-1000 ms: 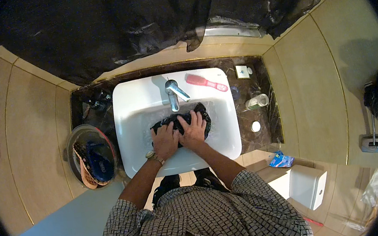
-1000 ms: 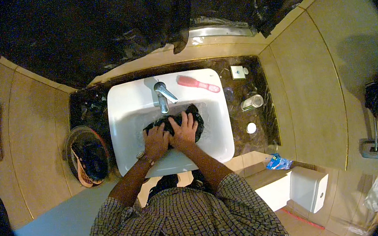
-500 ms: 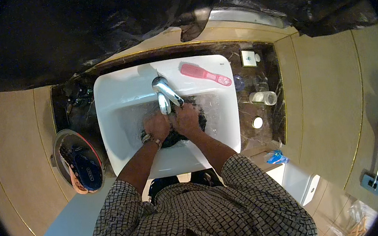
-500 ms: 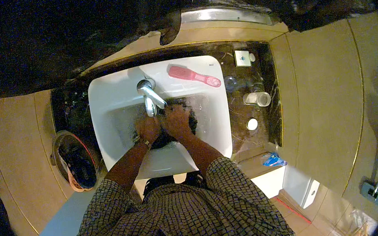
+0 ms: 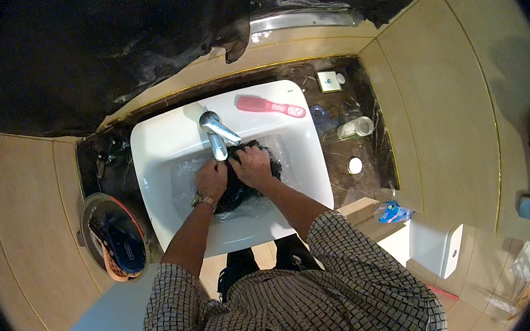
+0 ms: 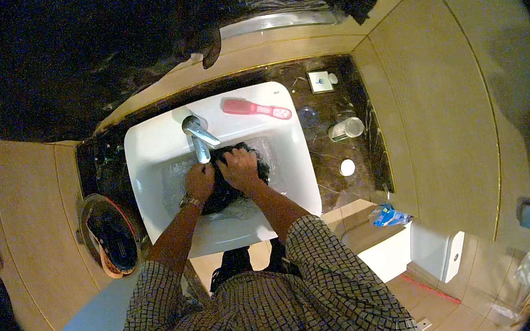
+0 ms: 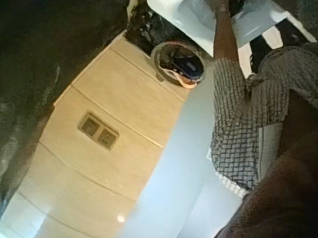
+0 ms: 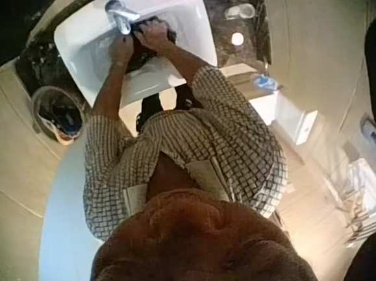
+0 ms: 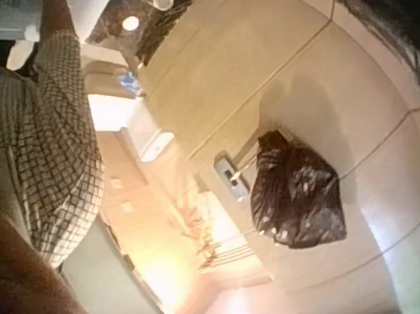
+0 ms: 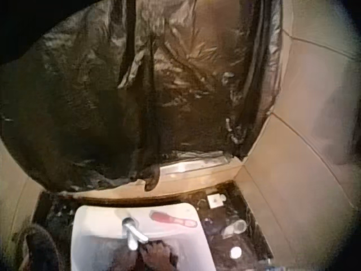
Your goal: The person scrubs a pair of blue slippers with a pink brush in a bathroom sink, rinses them, and places one on a nearby mat. The person then washes a black garment by hand in the sink, scrubbing and rinsing it under running water.
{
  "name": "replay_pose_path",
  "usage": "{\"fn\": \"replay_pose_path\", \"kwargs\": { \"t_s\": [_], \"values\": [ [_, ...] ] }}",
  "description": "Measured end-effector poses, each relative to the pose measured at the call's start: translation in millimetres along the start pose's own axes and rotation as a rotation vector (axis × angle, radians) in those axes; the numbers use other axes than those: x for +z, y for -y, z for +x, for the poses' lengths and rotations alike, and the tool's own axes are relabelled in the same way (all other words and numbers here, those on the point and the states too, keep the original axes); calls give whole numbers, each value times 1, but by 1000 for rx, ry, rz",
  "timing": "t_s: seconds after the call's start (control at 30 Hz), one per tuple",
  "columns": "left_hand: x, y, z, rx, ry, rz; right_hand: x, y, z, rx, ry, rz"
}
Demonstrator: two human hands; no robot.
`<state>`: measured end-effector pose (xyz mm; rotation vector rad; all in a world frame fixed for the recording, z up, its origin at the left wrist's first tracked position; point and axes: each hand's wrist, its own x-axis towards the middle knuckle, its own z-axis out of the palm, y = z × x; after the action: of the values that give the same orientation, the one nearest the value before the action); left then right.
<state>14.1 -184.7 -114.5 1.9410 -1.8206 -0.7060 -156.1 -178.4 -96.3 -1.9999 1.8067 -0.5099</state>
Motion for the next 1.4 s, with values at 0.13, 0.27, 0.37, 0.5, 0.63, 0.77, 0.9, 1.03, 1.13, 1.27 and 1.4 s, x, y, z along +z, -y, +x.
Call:
{"fn": "replay_pose_path", "kwargs": {
  "t_s": [0.13,0.27,0.37,0.5,0.63,0.77,0.9,1.03,1.13,1.27,1.4],
  "values": [
    [-25,-7,-26,175,-170,-218,-20,4,-22,-37,16,50],
    [-54,-17,-50,248,-260,-303,-36,13,-49,-152,-163,197],
    [-79,-33,-75,210,-174,-317,-51,13,-73,-215,-137,256],
    [-81,-38,-84,253,-44,-189,-72,25,-96,-297,-1,246],
    [-60,-17,-84,163,182,43,-86,39,-99,-161,54,286],
    [-54,-22,-97,313,-17,273,-80,48,-75,2,-71,74],
    [-36,-7,-93,347,3,214,-23,33,-61,28,-14,-84],
    [-22,-5,-77,308,30,246,0,16,-54,-35,5,-96],
    [-9,-5,-63,265,47,304,16,4,-37,-88,-63,-31],
    [-1,-7,-43,156,149,332,19,-6,-16,-130,-38,-150],
    [8,9,-23,96,257,296,11,3,9,45,183,-72]
  ]
}}
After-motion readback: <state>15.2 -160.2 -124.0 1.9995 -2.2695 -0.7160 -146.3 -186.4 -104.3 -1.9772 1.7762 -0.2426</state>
